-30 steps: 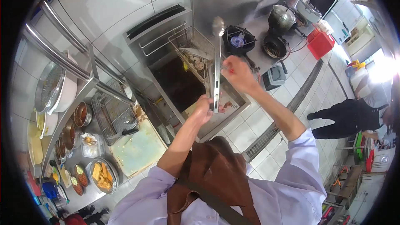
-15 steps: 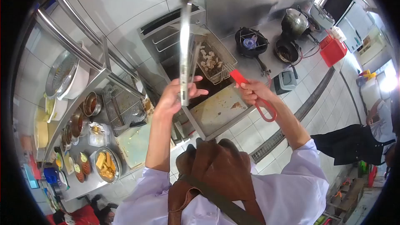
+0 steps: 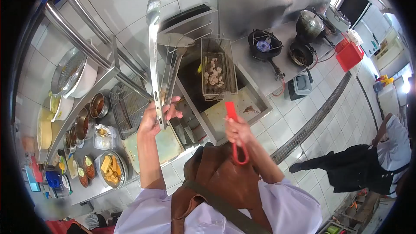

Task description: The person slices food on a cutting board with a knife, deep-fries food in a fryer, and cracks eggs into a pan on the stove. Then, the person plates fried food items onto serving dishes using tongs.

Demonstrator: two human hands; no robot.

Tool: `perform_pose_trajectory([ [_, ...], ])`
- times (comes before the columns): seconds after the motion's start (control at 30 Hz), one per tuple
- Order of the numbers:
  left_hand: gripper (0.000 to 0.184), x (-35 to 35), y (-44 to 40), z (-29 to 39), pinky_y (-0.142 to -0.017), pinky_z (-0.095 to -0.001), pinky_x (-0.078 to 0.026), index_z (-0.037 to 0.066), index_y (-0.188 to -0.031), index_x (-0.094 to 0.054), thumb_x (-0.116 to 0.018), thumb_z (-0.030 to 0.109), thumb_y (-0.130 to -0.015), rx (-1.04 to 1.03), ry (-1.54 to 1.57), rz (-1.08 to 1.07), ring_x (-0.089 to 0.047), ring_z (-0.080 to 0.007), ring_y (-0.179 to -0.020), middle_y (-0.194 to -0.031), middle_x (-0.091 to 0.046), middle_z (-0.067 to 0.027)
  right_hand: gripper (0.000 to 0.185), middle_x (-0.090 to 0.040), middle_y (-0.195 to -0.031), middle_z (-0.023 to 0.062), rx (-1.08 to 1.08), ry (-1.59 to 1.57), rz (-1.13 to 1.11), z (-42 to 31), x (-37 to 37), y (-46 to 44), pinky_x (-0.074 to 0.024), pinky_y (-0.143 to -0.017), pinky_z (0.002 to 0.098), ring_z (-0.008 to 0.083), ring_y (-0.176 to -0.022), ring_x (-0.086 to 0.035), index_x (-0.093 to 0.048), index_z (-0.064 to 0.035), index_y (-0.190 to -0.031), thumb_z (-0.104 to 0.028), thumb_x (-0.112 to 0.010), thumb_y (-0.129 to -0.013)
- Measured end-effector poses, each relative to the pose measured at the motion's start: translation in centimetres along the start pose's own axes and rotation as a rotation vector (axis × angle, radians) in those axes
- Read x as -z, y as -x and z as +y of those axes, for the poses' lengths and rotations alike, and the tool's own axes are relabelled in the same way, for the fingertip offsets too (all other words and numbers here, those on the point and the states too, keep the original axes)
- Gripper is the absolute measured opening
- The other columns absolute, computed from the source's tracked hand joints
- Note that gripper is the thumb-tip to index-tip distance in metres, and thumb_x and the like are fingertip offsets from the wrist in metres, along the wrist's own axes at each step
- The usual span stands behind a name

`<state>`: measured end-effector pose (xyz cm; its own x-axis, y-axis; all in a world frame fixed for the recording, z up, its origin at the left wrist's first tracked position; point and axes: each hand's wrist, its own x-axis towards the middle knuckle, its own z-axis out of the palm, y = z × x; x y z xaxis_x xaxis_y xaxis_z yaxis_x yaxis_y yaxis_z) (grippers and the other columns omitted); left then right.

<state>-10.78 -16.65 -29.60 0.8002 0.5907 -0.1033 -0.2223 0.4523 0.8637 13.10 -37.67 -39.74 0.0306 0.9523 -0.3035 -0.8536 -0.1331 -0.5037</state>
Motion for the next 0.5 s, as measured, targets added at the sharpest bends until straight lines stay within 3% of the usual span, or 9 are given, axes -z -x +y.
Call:
perform_pose_trajectory([
  [0.3,0.051,0.9,3.5,-0.7,-0.086,-0.0429,-0.049,-0.014,-0.127,-0.051,-0.063,0.016,-0.088,0.069,-0.006,0.029,-0.063,-0.0270,-0.074,-0.067,-0.054,-0.0068,0.017,-0.038,-0.063,-0.0024,0.139,0.023,0.167,9.9,-4.6,-8.7,-0.0426,-0.044,0.0317,0.0111,-0.046,-0.040,-0.041,-0.0123,-0.090,-0.018,-0.054,-0.100],
  [0.33,0.052,0.9,3.9,-0.5,-0.092,-0.0469,-0.050,-0.014,-0.127,-0.049,-0.065,0.016,-0.088,0.073,-0.005,0.011,-0.064,-0.0257,-0.073,-0.067,-0.054,-0.0059,0.018,-0.039,-0.063,-0.0025,0.157,0.022,0.196,10.2,-5.1,-9.6,-0.0422,-0.043,0.0318,0.0113,-0.045,-0.040,-0.041,-0.0121,-0.087,-0.016,-0.053,-0.100],
  [0.43,0.052,3.0,4.4,-2.0,-0.085,-0.0423,-0.050,-0.014,-0.129,-0.049,-0.063,0.017,-0.090,0.068,0.022,-0.033,-0.064,-0.0243,-0.074,-0.069,-0.056,-0.0056,0.020,-0.039,-0.062,-0.0029,0.180,0.022,0.172,11.1,-4.2,-12.4,-0.0413,-0.042,0.0315,0.0111,-0.045,-0.039,-0.042,-0.0124,-0.083,-0.016,-0.053,-0.099],
  [0.5,0.056,3.2,4.9,-1.7,-0.080,-0.0368,-0.051,-0.013,-0.129,-0.050,-0.065,0.019,-0.086,0.029,-0.001,-0.132,-0.067,-0.0249,-0.079,-0.072,-0.060,-0.0072,0.022,-0.040,-0.062,-0.0032,0.224,0.137,0.205,11.4,-3.7,-13.4,-0.0395,-0.041,0.0304,0.0106,-0.047,-0.040,-0.042,-0.0125,-0.081,-0.017,-0.054,-0.099],
])
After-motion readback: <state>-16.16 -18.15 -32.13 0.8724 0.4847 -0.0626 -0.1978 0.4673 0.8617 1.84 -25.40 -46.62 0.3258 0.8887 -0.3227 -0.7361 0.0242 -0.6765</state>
